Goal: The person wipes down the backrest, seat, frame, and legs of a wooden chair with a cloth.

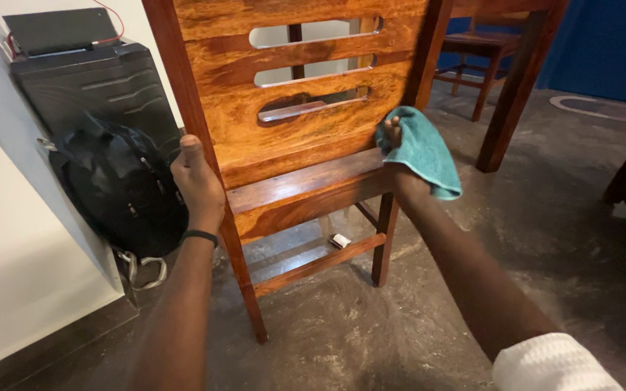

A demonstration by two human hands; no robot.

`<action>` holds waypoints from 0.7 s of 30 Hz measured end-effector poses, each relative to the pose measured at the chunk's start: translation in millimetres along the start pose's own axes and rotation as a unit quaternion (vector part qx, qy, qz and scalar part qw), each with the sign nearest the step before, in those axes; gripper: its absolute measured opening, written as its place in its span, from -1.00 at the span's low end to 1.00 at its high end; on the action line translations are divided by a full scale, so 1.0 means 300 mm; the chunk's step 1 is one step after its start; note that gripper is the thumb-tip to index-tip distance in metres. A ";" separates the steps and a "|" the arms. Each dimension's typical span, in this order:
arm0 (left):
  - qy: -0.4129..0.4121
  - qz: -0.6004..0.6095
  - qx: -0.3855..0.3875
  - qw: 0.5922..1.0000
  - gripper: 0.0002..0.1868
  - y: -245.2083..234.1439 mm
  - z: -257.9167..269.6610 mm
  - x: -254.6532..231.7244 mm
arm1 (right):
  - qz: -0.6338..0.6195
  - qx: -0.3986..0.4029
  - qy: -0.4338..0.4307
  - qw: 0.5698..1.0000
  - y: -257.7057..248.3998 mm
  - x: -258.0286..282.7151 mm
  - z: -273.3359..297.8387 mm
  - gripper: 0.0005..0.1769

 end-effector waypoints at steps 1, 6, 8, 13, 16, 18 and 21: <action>0.001 -0.001 0.003 1.000 -0.25 0.000 -0.001 0.000 | 0.042 -0.034 -0.038 0.998 -0.031 0.051 0.004 -0.62; 0.025 0.012 0.000 1.000 -0.25 -0.002 0.001 -0.014 | 0.158 -0.011 -0.105 0.982 -0.101 0.227 0.057 -0.75; 0.032 0.020 0.005 0.999 -0.25 0.000 0.001 -0.019 | 0.183 0.002 -0.125 0.975 -0.100 0.279 0.068 -0.79; -0.005 0.018 -0.006 1.000 -0.27 -0.002 0.002 0.017 | 0.208 -0.014 -0.186 0.960 -0.090 0.363 0.092 -0.85; -0.009 0.030 -0.010 0.999 -0.28 -0.001 -0.005 0.024 | 0.052 -0.007 0.017 0.998 -0.064 0.290 0.127 -0.81; -0.009 0.025 -0.009 1.000 -0.27 -0.006 -0.004 0.018 | 0.083 -0.057 -0.265 0.959 -0.043 0.460 0.186 -0.81; 0.006 0.005 -0.007 1.000 -0.24 -0.010 0.003 -0.018 | 0.056 -0.020 -0.033 0.998 0.045 0.372 0.227 -0.85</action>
Point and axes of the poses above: each hand's wrist, its own z-axis away from the middle knuckle, its own y-axis out of the palm, x = y × z, the point moved 9 cm from there along -z, towards the middle knuckle, and after that the axes turned 15 degrees about -x, right-handed, at the moved point
